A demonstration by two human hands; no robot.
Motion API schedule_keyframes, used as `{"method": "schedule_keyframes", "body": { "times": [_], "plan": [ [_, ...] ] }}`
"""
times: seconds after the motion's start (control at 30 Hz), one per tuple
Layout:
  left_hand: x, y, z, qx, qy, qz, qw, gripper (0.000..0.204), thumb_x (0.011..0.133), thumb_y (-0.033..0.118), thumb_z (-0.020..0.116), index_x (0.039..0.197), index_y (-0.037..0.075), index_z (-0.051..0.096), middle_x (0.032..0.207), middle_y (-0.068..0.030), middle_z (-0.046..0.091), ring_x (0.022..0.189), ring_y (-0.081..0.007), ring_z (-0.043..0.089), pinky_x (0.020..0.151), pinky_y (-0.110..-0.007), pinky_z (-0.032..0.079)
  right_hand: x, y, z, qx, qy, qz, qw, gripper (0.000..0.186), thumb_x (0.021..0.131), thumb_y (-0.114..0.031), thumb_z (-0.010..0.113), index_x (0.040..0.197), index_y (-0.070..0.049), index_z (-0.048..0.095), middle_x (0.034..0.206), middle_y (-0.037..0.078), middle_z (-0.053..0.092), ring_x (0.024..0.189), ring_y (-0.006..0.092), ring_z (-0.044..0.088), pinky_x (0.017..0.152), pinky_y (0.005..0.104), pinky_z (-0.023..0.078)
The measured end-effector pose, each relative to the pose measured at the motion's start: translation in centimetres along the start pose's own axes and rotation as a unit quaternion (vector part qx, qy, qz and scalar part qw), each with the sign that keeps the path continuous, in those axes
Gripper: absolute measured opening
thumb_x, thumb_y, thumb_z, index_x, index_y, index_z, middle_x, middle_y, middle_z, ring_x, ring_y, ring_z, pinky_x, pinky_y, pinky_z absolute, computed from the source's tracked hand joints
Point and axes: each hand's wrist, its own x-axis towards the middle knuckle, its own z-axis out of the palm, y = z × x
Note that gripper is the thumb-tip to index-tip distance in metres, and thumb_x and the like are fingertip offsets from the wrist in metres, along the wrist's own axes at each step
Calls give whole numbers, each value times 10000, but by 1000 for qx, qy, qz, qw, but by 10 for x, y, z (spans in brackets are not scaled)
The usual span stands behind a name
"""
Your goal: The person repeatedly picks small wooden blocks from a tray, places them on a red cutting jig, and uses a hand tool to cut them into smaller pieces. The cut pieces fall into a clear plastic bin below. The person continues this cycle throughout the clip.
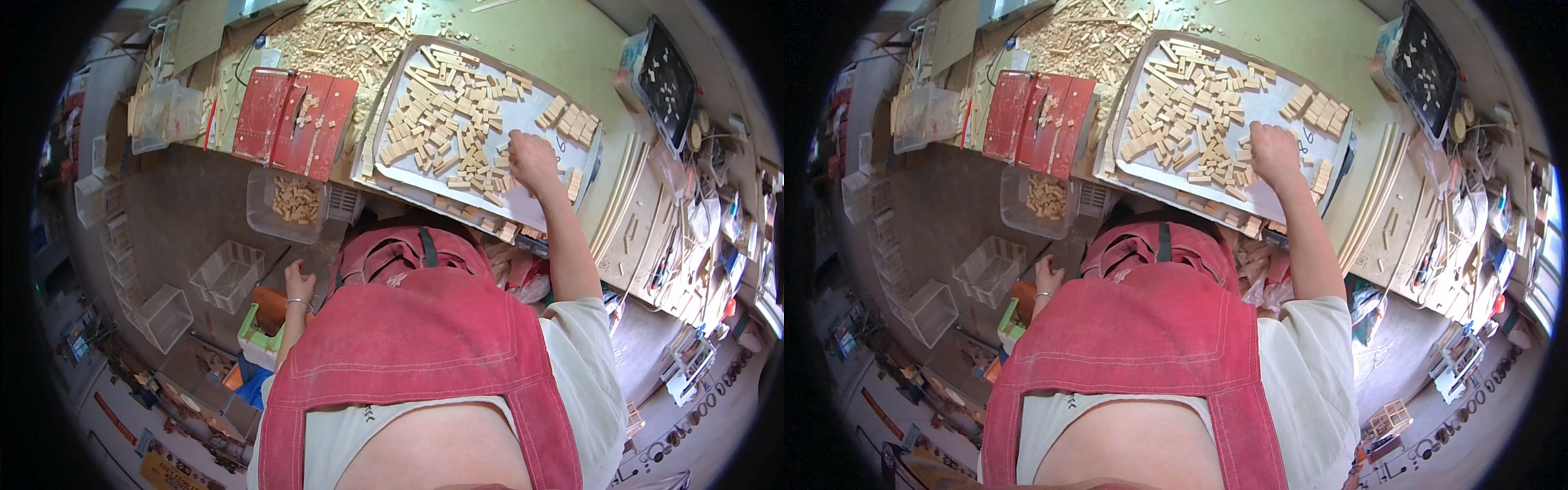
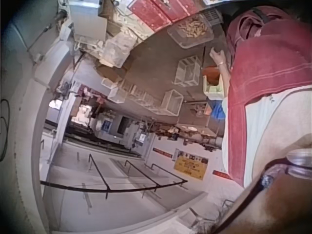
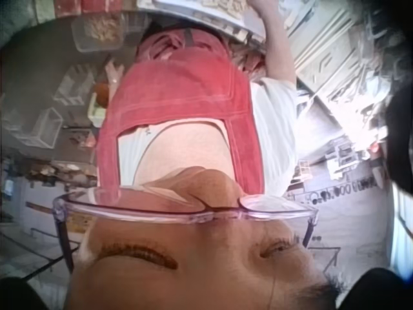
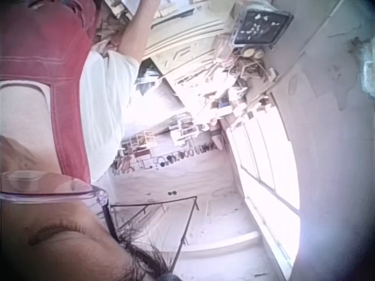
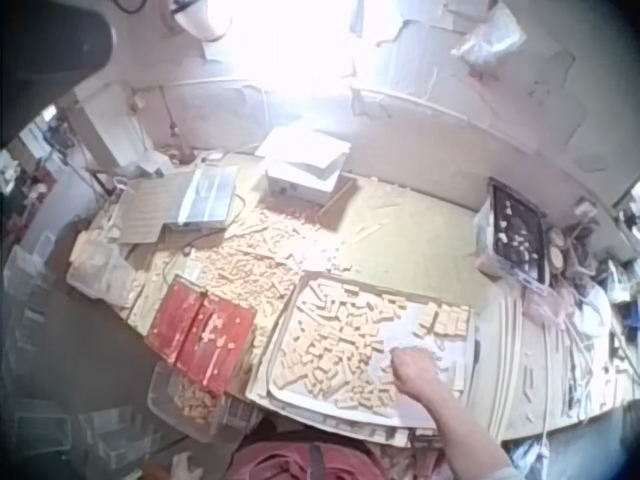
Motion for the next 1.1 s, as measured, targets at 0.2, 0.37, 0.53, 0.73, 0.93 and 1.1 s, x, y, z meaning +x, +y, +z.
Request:
{"method": "schedule_keyframes", "body": {
  "times": [0.2, 0.37, 0.53, 0.73, 0.93, 1.1],
  "plan": [
    [4, -4, 7, -14, 3, -3, 1000, 569, 837, 114, 720, 1388, 37, 599, 1322, -187, 575, 906, -280, 709, 904, -395, 578, 0, -15, -5, 102, 7, 40, 994, 182, 883, -86, 644, 1063, -56, 629, 923, 139, 691, 933, 365, 670, 837, 495, 525],
    [1, -7, 10, -21, 1, -6, 1000, 563, 835, 118, 718, 1380, 37, 604, 1325, -186, 573, 915, -282, 706, 914, -396, 578, -2, -10, -6, 22, 24, -38, 999, 207, 854, -96, 668, 1055, -58, 634, 989, 136, 656, 990, 341, 654, 847, 486, 521],
    [-1, -7, 8, -14, -6, -25, 1000, 563, 831, 114, 718, 1377, 38, 605, 1336, -187, 569, 926, -283, 706, 921, -395, 578, 3, -10, 5, -8, 19, -33, 999, 264, 775, -97, 704, 1025, -57, 629, 1003, 135, 630, 995, 338, 642, 841, 478, 527],
    [-1, -8, 7, -5, -6, -20, 1000, 565, 832, 110, 714, 1381, 36, 605, 1352, -186, 563, 929, -283, 708, 927, -394, 577, 6, -15, 3, 0, 28, -25, 999, 323, 709, -108, 728, 1012, -57, 625, 1001, 143, 606, 993, 348, 629, 823, 473, 531],
    [8, -4, -1, -8, -10, -8, 1000, 572, 830, 109, 709, 1387, 37, 604, 1348, -191, 565, 926, -283, 707, 932, -394, 575, 3, -23, 0, 89, 89, -26, 992, 406, 689, -109, 742, 1078, -49, 642, 1043, 154, 607, 1011, 343, 619, 849, 457, 532],
    [19, -12, -8, -3, -2, 0, 1000, 572, 829, 106, 702, 1389, 39, 605, 1338, -196, 571, 935, -290, 705, 933, -394, 573, -22, -65, -24, 609, 73, 59, 788, 473, 791, -117, 784, 1235, -66, 630, 1095, 72, 664, 977, 201, 634, 880, 331, 530]
  ]
}}
